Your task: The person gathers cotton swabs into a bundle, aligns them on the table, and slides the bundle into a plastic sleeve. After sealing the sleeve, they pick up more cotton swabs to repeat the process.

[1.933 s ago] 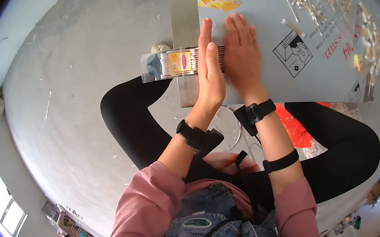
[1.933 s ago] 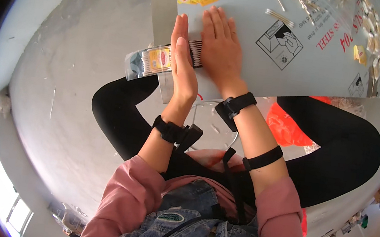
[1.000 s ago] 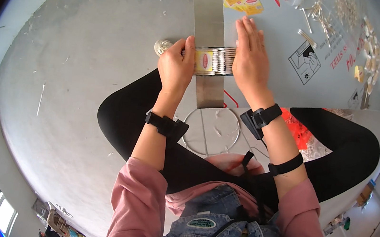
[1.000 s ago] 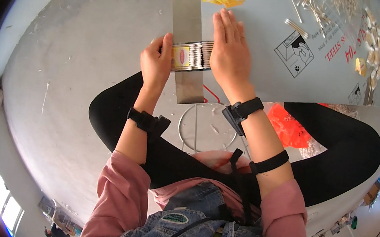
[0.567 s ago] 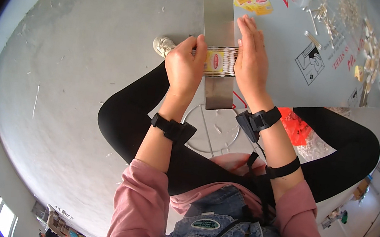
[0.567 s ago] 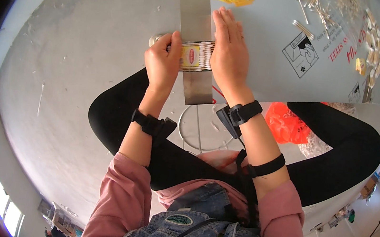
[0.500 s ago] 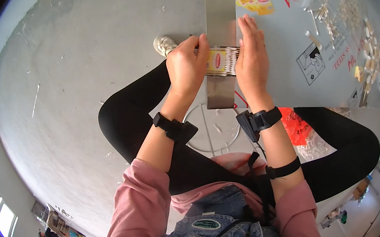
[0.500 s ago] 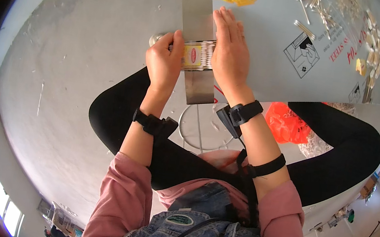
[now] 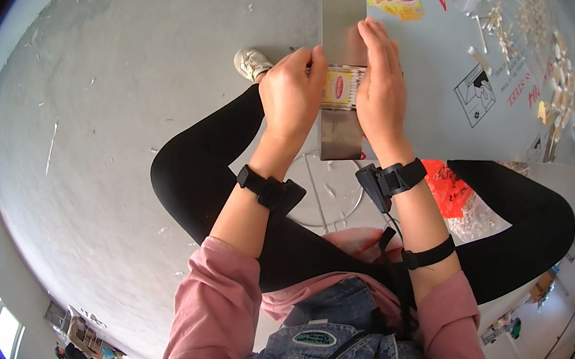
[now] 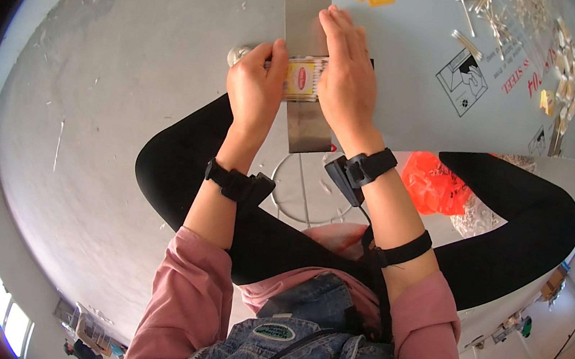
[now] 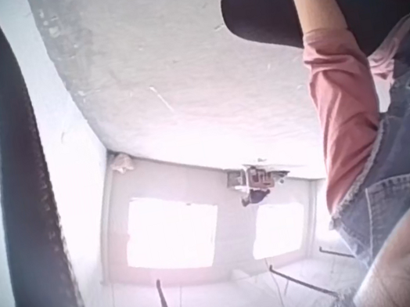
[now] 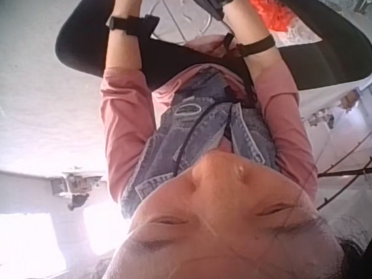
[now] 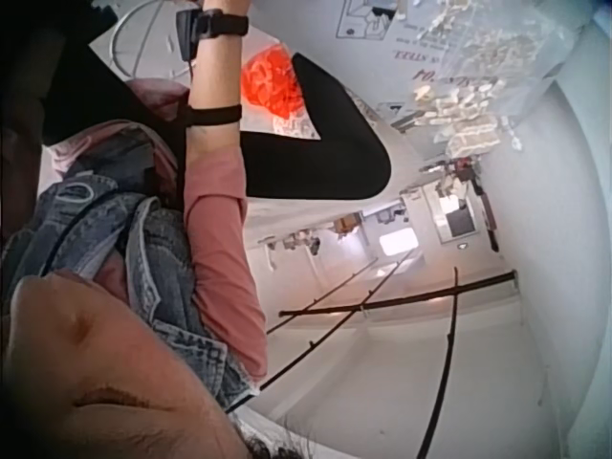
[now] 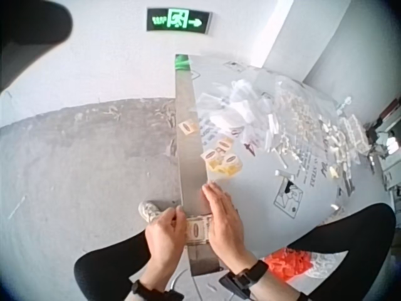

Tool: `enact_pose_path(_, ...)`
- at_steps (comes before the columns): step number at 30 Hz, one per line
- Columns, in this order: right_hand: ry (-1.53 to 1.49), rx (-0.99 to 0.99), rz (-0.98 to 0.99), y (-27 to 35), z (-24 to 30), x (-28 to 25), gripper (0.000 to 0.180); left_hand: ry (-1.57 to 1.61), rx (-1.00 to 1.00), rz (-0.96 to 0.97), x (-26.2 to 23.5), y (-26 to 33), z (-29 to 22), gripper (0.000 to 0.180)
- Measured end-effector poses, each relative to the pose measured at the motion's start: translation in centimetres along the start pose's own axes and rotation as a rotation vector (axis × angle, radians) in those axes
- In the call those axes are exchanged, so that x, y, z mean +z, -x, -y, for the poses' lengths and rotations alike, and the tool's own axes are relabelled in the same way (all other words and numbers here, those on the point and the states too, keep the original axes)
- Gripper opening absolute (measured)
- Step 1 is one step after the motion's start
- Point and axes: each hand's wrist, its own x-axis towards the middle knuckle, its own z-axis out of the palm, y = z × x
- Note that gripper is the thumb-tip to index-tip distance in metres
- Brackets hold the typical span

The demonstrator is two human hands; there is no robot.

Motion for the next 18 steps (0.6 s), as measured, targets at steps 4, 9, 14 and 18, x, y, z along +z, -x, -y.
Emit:
enact_pose_path(4,-0.022,-0.023,0.009,-0.1,0.1,0.2,0.058,0.007,-0.002,0.012,-0.2,-0.1,-0.3,0.035)
enact_pose_path(9,-0.057,-0.030,0.000,-0.1,0.2,0.4,0.055,-0.020,0.016,0.003,-0.3,-0.1,-0.3,0.036)
enact_pose_path(14,-0.183,-0.024,-0.067,-0.3,1.1,1.0,0.045,-0.035,0.010,0.013,-0.3,0.0,-0.7,0.035)
enact_pose_path(18,-0.186,-0.004,-0.066,-0.2,1.5,1.3,0.040,-0.079,0.008,0.020,-0.1,0.0,-0.9,0.035)
